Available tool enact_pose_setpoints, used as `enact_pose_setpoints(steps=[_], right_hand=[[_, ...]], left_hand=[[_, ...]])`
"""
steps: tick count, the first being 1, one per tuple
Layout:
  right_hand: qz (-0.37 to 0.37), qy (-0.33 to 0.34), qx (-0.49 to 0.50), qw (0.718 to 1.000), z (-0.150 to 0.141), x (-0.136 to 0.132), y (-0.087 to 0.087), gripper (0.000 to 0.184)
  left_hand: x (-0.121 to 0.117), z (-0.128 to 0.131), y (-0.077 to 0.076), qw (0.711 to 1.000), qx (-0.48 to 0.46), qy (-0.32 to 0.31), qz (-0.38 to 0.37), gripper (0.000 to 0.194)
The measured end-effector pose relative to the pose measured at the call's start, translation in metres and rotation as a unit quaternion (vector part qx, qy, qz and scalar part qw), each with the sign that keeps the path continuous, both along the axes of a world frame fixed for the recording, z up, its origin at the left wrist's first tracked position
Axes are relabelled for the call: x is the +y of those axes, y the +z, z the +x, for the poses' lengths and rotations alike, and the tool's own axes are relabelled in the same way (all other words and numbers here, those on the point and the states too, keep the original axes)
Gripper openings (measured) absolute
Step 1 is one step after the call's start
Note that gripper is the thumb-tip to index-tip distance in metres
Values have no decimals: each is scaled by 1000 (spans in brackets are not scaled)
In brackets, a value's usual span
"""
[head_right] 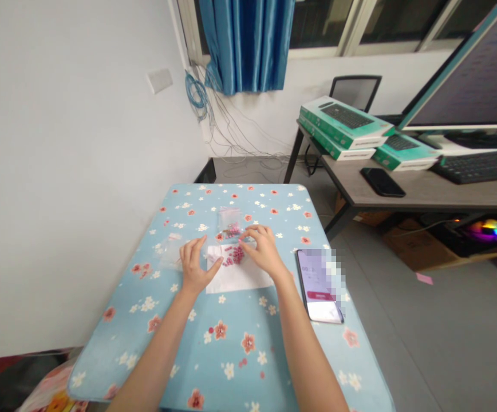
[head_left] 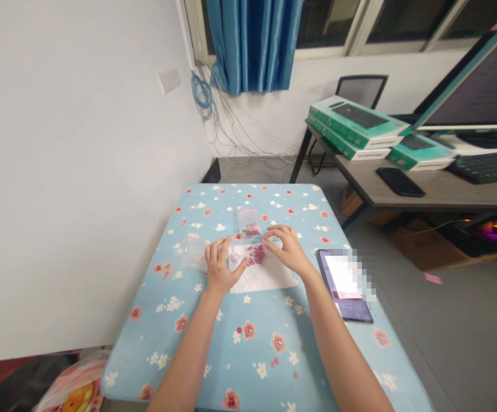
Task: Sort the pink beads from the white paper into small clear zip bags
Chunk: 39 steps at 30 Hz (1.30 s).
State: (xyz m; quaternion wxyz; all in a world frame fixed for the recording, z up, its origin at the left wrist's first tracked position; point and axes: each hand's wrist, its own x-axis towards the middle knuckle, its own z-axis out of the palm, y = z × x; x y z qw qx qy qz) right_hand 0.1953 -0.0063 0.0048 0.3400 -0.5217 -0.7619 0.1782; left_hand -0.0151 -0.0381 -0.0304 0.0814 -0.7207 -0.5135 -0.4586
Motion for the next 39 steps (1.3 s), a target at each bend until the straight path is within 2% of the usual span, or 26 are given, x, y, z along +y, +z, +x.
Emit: enact_pose_setpoints(steps=[5,8,16,28,35,39], right_hand=[[30,39,55,997,-18,-11,26,10],[34,57,66,996,-28,-17,34,8],[26,81,70,994,-42,-21,32,8],[24,79,70,994,-41,-21,34,10],[7,60,2,998,-34,-21,32,25],[-1,72,-26,997,-36,-21,28,15]], left_hand=[[0,0,-2,1000,4,6,2,63],[0,0,-2,1000,5,9,4,63],[0,0,-2,1000,4,4,3,62],[1,0,-3,1000,1,4,8,63],[1,0,-3,1000,-15,10,3,64],[1,0,-1,1000,-23,17,2,62]])
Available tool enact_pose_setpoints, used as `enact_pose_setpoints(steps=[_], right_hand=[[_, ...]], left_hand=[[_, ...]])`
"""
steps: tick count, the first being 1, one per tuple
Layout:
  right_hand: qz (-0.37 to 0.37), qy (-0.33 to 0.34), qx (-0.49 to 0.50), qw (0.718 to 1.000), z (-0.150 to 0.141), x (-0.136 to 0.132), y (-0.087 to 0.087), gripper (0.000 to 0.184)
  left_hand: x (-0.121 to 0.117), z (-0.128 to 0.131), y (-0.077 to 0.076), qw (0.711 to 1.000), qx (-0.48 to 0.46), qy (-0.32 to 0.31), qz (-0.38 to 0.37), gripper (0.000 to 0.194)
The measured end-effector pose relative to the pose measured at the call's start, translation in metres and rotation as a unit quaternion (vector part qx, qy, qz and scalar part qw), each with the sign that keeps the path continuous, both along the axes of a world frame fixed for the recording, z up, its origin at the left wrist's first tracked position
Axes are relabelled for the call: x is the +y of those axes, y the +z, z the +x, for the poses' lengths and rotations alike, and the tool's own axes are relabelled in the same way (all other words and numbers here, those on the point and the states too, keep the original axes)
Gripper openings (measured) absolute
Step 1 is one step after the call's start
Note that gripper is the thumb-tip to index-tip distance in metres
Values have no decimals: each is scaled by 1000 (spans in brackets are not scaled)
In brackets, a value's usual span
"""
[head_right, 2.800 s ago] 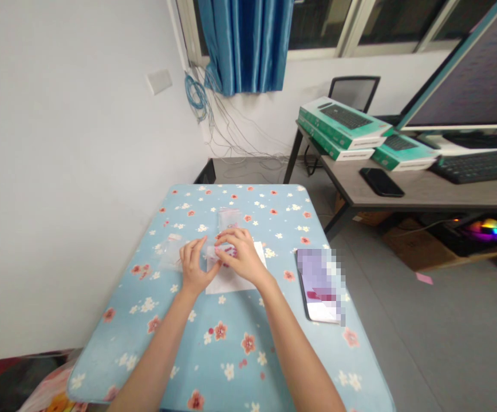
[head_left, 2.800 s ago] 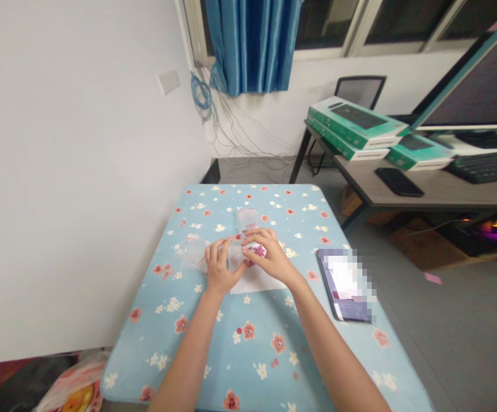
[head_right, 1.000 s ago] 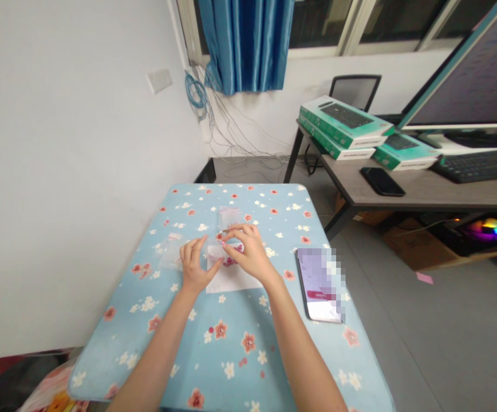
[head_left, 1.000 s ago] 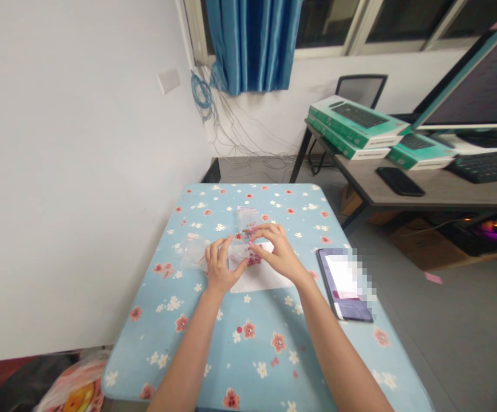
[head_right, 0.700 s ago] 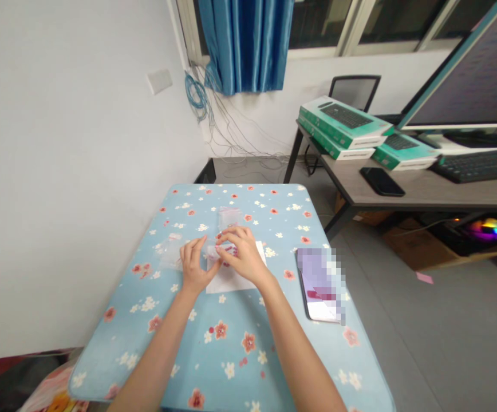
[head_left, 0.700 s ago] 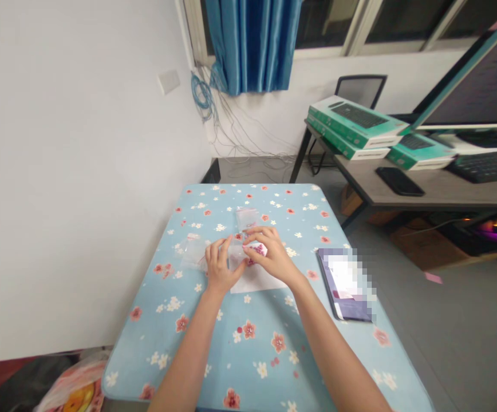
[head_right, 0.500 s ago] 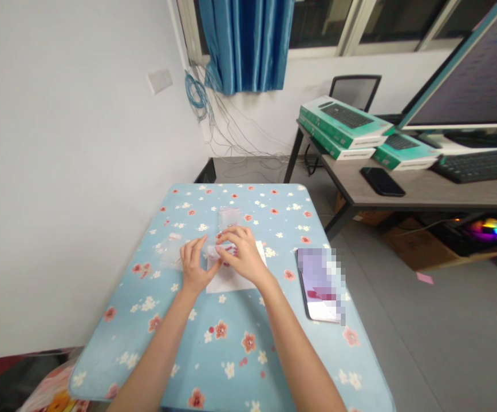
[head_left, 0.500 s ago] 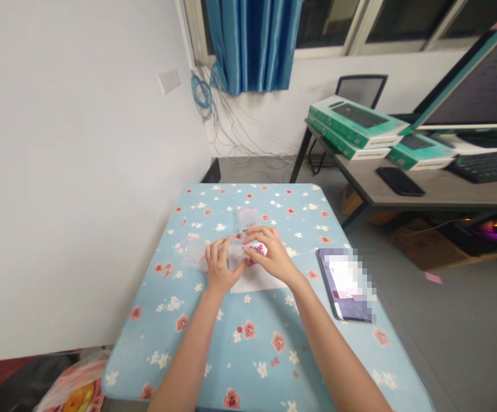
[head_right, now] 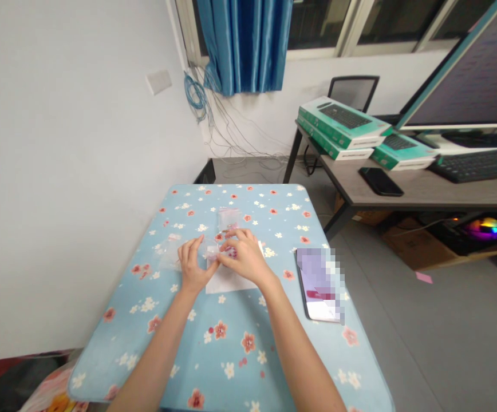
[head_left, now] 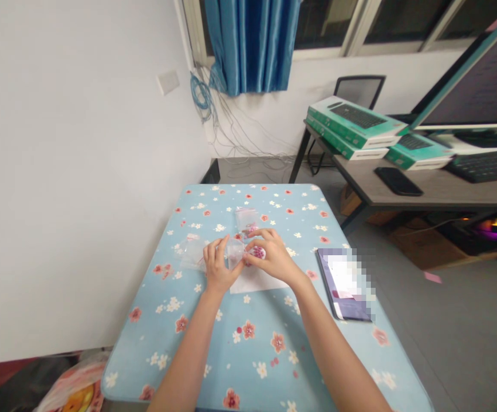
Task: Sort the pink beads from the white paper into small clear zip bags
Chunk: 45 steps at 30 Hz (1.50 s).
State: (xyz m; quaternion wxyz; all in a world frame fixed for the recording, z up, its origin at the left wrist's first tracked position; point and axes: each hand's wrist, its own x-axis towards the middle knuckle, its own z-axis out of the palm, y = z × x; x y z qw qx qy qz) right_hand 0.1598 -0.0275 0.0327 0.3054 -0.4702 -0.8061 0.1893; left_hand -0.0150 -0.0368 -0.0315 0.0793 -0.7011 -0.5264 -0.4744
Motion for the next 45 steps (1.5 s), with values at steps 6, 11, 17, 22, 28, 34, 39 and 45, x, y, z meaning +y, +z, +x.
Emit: enact_pose_setpoints(steps=[6,11,17,22,28,34,39,45], right_hand=[[17,-8,5,1000,0,0,5,12],[37,-16,23,999,4,0,13,12],[38,-7,27,999,11,0,15,12],[45,-2,14,999,13,1,13,13],[56,-1,18,998,11,0,16,14],[41,8,37,998,9,-4,21,12],[49,26,32,998,8,-5,22,14],[53,35,38,997,8,-5,24,14]], left_hand=[[-4,-3,11,997,-60,-36,-19,58],[-5,-5,20,968,-223,-77,-83,20],[-6,-3,24,927,-329,-91,-154,20],[-6,-2,26,914,-363,-75,-164,19],[-5,2,29,906,-360,-120,-189,20],[-6,10,34,895,-360,-162,-207,19],[-7,13,32,892,-377,-144,-204,19],[-6,15,35,884,-389,-146,-213,19]])
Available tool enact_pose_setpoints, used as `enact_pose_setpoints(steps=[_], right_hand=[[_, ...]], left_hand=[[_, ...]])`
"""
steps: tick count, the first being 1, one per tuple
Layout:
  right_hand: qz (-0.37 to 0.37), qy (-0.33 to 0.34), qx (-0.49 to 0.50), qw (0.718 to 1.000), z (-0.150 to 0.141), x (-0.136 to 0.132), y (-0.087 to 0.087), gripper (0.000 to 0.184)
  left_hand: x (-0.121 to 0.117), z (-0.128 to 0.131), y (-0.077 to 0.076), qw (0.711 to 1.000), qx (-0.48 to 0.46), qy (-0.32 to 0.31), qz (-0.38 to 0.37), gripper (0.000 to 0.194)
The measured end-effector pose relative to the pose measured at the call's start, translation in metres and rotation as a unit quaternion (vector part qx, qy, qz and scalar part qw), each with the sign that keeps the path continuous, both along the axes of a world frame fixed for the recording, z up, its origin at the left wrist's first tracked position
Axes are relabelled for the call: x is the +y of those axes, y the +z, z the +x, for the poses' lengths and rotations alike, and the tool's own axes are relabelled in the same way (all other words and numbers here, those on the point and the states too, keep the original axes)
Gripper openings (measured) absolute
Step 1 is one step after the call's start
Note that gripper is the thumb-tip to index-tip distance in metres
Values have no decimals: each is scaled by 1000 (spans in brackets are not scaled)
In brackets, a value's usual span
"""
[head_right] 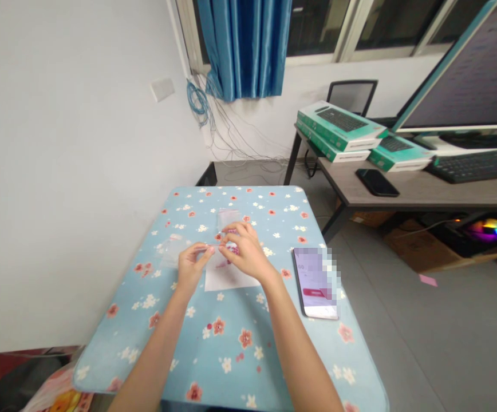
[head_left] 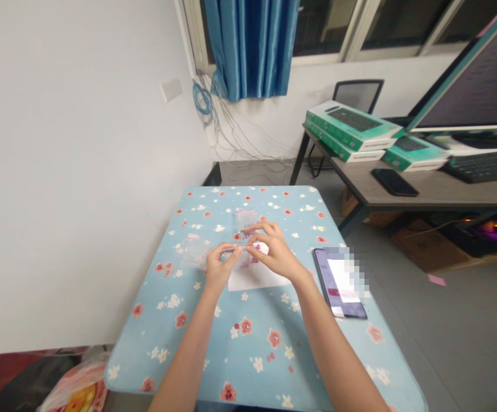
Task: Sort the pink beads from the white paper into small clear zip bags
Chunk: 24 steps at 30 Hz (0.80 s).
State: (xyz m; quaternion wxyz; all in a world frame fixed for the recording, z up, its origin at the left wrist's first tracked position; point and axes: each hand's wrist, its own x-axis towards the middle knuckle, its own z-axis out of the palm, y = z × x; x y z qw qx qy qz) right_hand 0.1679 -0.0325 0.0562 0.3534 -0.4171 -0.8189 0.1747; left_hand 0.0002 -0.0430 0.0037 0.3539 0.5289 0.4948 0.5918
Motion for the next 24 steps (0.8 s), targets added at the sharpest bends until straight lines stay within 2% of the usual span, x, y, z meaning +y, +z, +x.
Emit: enact_pose_setpoints(steps=[7,14,18,24], right_hand=[[-3,11,-20,1000,1,-1,2,15],[-4,24,-29,999,0,-2,4,14],[-7,10,-21,1000,3,-1,3,15],[-1,-5,-17,1000,9,1,0,13]], left_hand=[[1,0,8,998,43,-36,17,15],[-1,-1,8,998,51,-45,0,15],[0,-4,7,998,31,-47,-11,19],[0,-10,9,997,59,-56,8,21]])
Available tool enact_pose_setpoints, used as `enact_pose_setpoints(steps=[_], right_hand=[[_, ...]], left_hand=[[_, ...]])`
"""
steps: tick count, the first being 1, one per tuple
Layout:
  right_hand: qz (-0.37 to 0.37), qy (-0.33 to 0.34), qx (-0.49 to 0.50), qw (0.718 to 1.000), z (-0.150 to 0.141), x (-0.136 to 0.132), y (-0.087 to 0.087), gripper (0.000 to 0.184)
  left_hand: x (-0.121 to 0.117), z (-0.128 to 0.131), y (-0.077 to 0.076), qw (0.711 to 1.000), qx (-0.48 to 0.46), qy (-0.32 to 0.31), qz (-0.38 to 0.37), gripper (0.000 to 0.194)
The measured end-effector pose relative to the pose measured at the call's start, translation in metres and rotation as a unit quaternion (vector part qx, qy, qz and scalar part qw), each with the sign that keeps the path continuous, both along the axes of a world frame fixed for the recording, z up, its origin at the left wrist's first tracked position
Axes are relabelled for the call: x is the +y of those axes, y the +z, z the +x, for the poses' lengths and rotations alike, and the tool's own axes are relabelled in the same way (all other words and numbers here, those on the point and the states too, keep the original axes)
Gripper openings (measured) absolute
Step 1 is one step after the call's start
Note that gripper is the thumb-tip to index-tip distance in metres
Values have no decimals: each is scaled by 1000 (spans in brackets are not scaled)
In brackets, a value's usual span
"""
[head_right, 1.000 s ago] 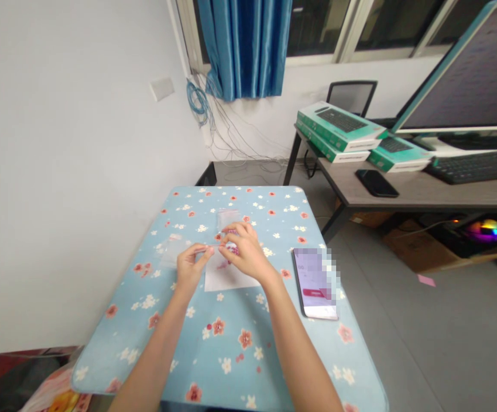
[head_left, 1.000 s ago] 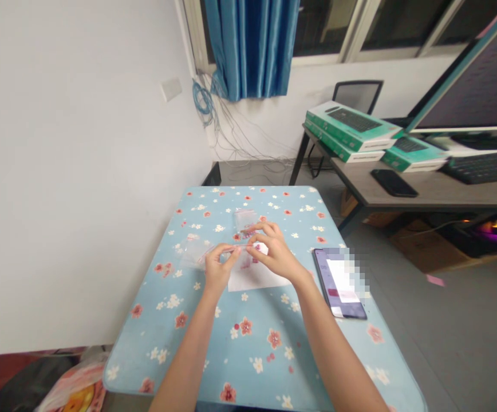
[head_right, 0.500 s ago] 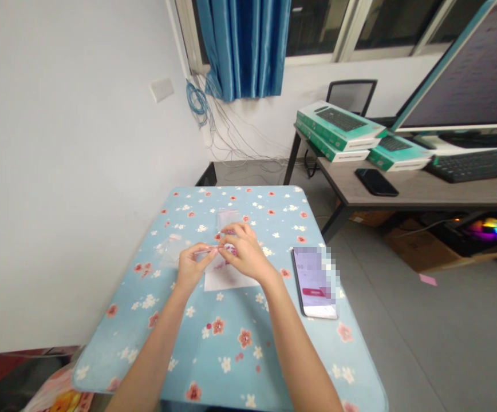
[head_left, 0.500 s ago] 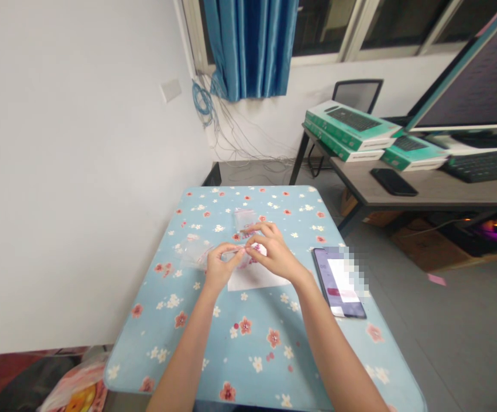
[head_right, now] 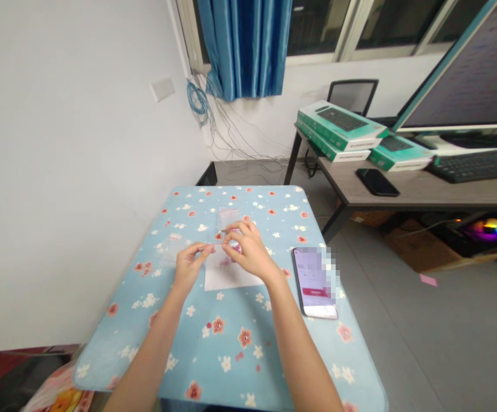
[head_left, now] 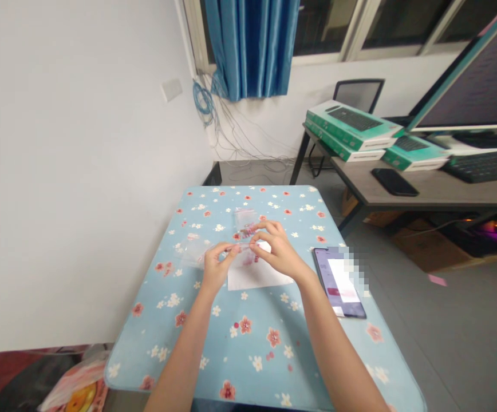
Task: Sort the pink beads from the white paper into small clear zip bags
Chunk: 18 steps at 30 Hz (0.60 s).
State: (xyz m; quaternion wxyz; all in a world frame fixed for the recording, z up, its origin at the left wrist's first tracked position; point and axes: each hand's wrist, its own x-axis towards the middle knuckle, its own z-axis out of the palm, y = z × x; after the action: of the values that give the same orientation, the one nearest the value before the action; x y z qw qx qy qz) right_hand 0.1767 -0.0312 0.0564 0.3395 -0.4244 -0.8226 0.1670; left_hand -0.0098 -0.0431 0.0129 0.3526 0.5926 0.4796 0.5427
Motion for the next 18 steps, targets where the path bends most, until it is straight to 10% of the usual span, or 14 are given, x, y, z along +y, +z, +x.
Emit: enact_pose_setpoints(steps=[18], right_hand=[[-3,16,0,1000,-2,-2,4,16]], left_hand=[[0,9,-5,999,-49,-11,-12,15]])
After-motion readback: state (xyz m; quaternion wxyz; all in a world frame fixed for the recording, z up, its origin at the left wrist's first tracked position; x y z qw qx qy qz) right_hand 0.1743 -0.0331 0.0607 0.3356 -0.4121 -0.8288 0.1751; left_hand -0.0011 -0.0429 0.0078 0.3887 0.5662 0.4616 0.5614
